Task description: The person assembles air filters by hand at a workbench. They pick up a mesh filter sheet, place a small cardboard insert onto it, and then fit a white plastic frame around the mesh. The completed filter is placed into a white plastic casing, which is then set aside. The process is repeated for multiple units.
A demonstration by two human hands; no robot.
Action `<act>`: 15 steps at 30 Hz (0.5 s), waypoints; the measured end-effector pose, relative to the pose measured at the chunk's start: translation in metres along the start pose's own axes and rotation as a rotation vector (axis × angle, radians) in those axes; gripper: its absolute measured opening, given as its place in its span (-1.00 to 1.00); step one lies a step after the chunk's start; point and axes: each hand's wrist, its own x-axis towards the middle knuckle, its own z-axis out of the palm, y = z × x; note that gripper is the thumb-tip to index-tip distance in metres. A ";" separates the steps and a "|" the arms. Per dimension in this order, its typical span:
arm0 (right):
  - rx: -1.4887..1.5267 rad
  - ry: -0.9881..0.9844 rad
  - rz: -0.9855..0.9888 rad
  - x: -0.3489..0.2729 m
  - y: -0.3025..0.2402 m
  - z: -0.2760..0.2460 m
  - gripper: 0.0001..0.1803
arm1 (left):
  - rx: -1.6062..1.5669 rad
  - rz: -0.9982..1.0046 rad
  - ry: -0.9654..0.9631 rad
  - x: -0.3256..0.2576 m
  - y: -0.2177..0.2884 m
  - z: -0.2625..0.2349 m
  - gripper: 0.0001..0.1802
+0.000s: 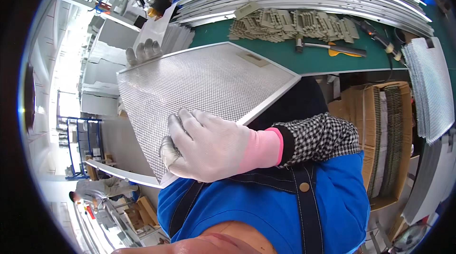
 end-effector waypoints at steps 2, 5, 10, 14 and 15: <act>-0.039 -0.022 0.028 -0.002 0.002 -0.003 -0.67 | -0.055 0.035 0.150 0.002 -0.005 0.002 -0.35; -0.125 0.032 0.066 -0.001 0.006 -0.006 -0.66 | -0.049 0.020 0.179 0.002 -0.016 0.026 -0.50; -0.174 -0.029 0.163 0.004 0.013 -0.031 -0.68 | -0.009 0.017 0.020 0.002 -0.034 0.005 -0.59; -0.135 -0.082 0.231 -0.001 0.035 -0.044 -0.61 | 0.051 0.039 -0.126 0.007 -0.061 -0.032 -0.64; -0.106 -0.142 0.207 -0.002 0.032 -0.043 -0.60 | 0.057 0.036 -0.137 0.012 -0.061 -0.029 -0.65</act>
